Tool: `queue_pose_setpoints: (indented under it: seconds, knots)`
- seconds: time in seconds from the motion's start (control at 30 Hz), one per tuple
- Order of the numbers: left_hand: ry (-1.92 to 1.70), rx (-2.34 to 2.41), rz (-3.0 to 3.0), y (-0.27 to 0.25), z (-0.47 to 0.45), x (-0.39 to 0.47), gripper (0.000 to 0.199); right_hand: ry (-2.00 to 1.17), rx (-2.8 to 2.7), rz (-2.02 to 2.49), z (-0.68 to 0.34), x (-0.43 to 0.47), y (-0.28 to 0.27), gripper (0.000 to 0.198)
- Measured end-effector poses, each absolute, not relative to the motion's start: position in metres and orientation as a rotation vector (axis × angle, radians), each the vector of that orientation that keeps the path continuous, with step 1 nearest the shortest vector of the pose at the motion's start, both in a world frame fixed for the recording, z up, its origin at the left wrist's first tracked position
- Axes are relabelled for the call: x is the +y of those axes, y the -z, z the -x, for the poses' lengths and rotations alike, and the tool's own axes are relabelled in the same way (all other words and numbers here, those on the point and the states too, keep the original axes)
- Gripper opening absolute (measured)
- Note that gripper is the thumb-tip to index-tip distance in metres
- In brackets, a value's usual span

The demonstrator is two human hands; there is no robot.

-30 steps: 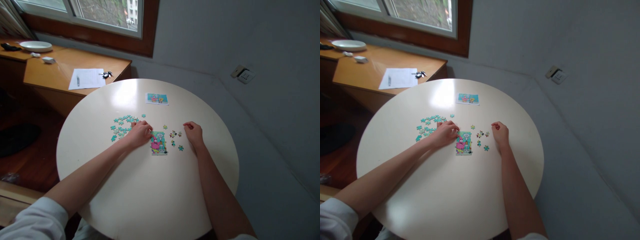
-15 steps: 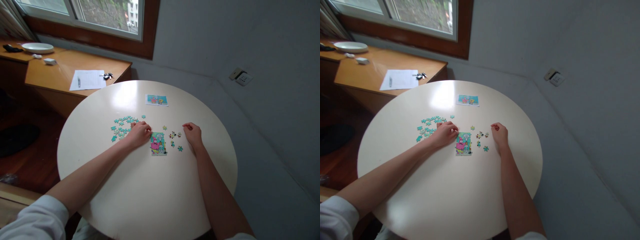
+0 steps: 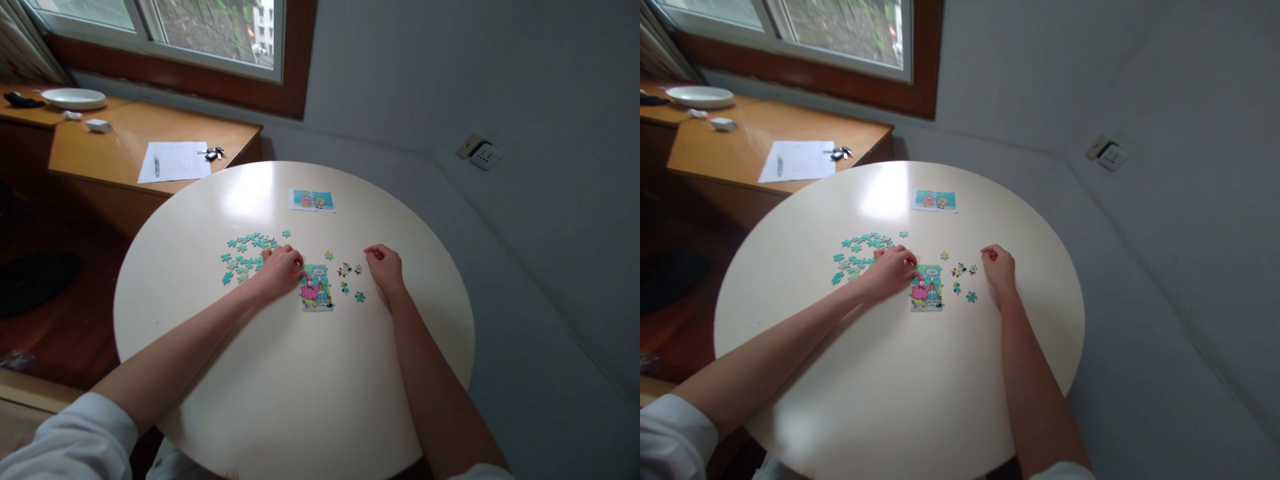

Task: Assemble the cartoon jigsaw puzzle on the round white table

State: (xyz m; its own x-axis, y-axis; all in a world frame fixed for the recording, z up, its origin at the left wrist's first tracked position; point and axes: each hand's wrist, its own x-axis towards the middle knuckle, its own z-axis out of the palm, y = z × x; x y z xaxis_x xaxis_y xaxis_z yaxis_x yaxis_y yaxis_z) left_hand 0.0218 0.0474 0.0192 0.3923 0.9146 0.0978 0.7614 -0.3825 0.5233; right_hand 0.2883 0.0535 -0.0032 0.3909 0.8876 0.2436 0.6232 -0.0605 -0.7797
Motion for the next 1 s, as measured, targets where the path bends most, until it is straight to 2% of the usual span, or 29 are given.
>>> queue_pose_setpoints:
  seconds: [0.27, 0.57, 1.0]
  knots:
    - [-0.44, 1.483, -2.235, -0.023, -0.024, 0.046, 0.014, -0.37, -1.33, 1.742, -0.289, 0.054, 0.005, 0.019]
    - [-0.437, 1.497, -2.215, -0.028, -0.026, 0.043, 0.008, -0.372, -1.326, 1.74, -0.289, 0.054, 0.006, 0.018]
    - [-0.528, 1.547, -2.125, -0.031, -0.029, 0.041, 0.004, -0.383, -1.319, 1.755, -0.288, 0.053, 0.004, 0.017]
